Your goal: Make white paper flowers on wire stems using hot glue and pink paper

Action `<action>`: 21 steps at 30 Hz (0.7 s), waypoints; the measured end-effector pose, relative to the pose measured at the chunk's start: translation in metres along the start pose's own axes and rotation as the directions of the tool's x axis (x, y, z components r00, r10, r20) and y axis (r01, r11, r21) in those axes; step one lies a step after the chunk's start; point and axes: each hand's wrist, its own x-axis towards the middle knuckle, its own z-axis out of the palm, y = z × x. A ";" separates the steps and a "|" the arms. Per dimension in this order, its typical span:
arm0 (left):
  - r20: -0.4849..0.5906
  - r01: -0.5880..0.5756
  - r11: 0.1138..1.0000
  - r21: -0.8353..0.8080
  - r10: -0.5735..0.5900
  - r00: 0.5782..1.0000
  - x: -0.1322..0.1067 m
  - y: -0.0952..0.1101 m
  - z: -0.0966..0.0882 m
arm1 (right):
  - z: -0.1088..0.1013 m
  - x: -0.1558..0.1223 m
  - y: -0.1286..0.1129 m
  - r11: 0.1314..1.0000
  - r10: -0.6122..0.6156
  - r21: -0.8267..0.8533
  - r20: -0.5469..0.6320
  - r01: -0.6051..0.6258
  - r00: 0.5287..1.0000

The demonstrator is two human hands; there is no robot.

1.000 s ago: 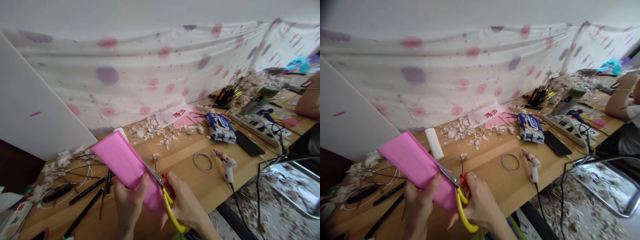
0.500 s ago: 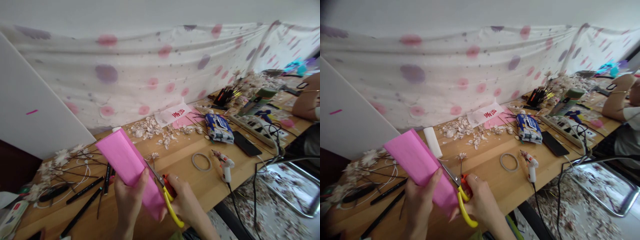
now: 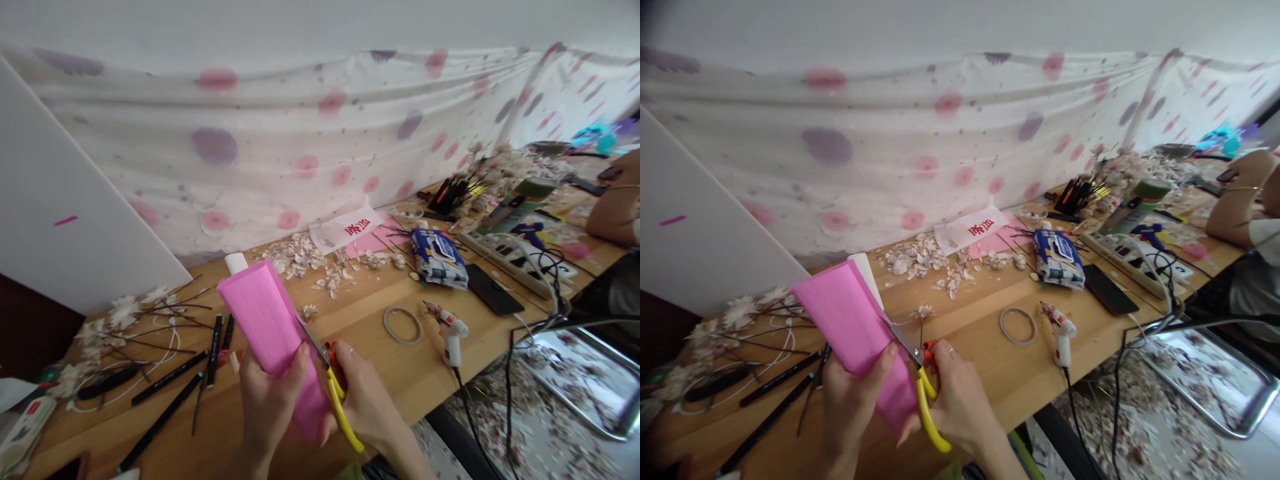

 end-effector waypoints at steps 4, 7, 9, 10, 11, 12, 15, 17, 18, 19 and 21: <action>0.053 -0.021 1.000 0.011 0.020 0.998 -0.004 0.000 0.004 | 0.001 0.002 0.002 0.999 0.013 0.041 -0.005 -0.013 1.000; 0.054 -0.026 0.999 0.035 0.024 0.998 -0.006 0.002 0.007 | 0.002 0.004 0.005 0.998 0.010 0.057 -0.003 -0.010 1.000; 0.057 -0.024 0.999 0.024 0.023 0.998 -0.007 0.004 0.009 | 0.002 0.004 0.008 0.998 0.006 0.063 -0.003 -0.005 1.000; 0.060 -0.027 0.999 0.018 0.025 0.998 -0.007 0.005 0.009 | 0.002 0.004 0.009 0.998 0.003 0.070 -0.006 -0.002 1.000; 0.062 -0.032 0.999 0.010 0.032 0.998 -0.006 0.005 0.010 | 0.003 0.003 0.010 0.997 -0.001 0.078 -0.008 0.001 1.000; 0.066 -0.040 0.999 0.003 0.040 0.997 -0.006 0.006 0.011 | 0.003 0.003 0.012 0.996 -0.004 0.087 -0.011 0.005 1.000; 0.073 -0.036 0.999 -0.020 0.038 0.997 -0.006 0.008 0.013 | 0.004 0.001 0.017 0.991 -0.004 0.133 -0.029 0.007 1.000; 0.065 -0.010 0.999 -0.046 0.013 0.998 -0.007 0.009 0.015 | 0.006 0.002 0.020 0.986 0.002 0.169 -0.062 0.009 0.998; 0.058 0.008 0.998 -0.058 -0.004 0.998 -0.007 0.009 0.016 | 0.006 0.002 0.023 0.983 0.005 0.182 -0.082 0.011 0.997; 0.052 0.025 0.997 -0.071 -0.021 0.998 -0.007 0.009 0.017 | 0.007 0.002 0.025 0.981 0.004 0.192 -0.102 0.015 0.995; 0.052 0.052 0.995 -0.087 -0.048 0.998 -0.007 0.008 0.018 | 0.007 0.002 0.029 0.979 -0.001 0.201 -0.135 0.028 0.991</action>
